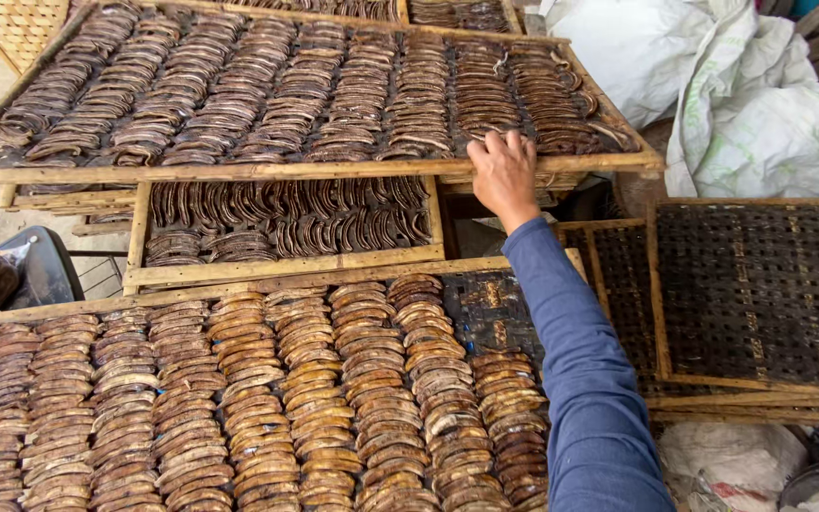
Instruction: The person sorts dried banana slices spread on woven bamboo drying trays, picking up pieces, inspecting them by hand, and rearranging them in rows on the trays. The person gathers a handful of dried banana pieces and places them into a plastic-lined container, then lifts and repositions empty trays and continues arranging the dried slices.
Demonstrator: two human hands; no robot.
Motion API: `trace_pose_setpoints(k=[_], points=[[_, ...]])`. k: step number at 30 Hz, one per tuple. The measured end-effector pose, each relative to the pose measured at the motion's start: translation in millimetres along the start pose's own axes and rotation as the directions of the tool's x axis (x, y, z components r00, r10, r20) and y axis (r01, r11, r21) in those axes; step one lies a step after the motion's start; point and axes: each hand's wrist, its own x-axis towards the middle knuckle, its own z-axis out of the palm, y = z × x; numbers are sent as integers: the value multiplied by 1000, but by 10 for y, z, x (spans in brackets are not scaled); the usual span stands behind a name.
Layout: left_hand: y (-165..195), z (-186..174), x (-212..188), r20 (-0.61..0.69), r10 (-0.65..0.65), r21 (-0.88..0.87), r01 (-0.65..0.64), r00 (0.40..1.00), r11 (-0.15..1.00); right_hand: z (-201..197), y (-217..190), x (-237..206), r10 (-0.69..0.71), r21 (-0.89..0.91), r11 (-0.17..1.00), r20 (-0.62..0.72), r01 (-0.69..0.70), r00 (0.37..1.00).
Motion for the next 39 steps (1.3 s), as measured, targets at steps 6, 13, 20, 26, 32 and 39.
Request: trace_pose_setpoints(k=[6, 13, 20, 26, 32, 39], points=[[602, -317, -72, 194, -56, -577, 160, 979, 801, -763, 262, 246, -248, -185, 959, -187, 214, 951], [3000, 17, 491, 694, 418, -701, 683, 586, 205, -1583, 24, 222, -307, -127, 948, -120, 292, 944], [3702, 371, 1032, 676, 243, -646, 718, 696, -259, -2070, -170, -574, -317, -195, 935, -91, 295, 944], [3115, 994, 706, 675, 317, -601, 746, 666, -288, -2062, -222, -1517, -221, -142, 967, -40, 213, 974], [2774, 1084, 440, 724, 347, -568, 801, 596, -190, -1704, -466, -2273, -50, -47, 998, -13, 49, 999], [2613, 1315, 125, 724, 370, -544, 812, 582, -213, -1126, -419, -2790, 38, 3, 999, -13, -38, 999]])
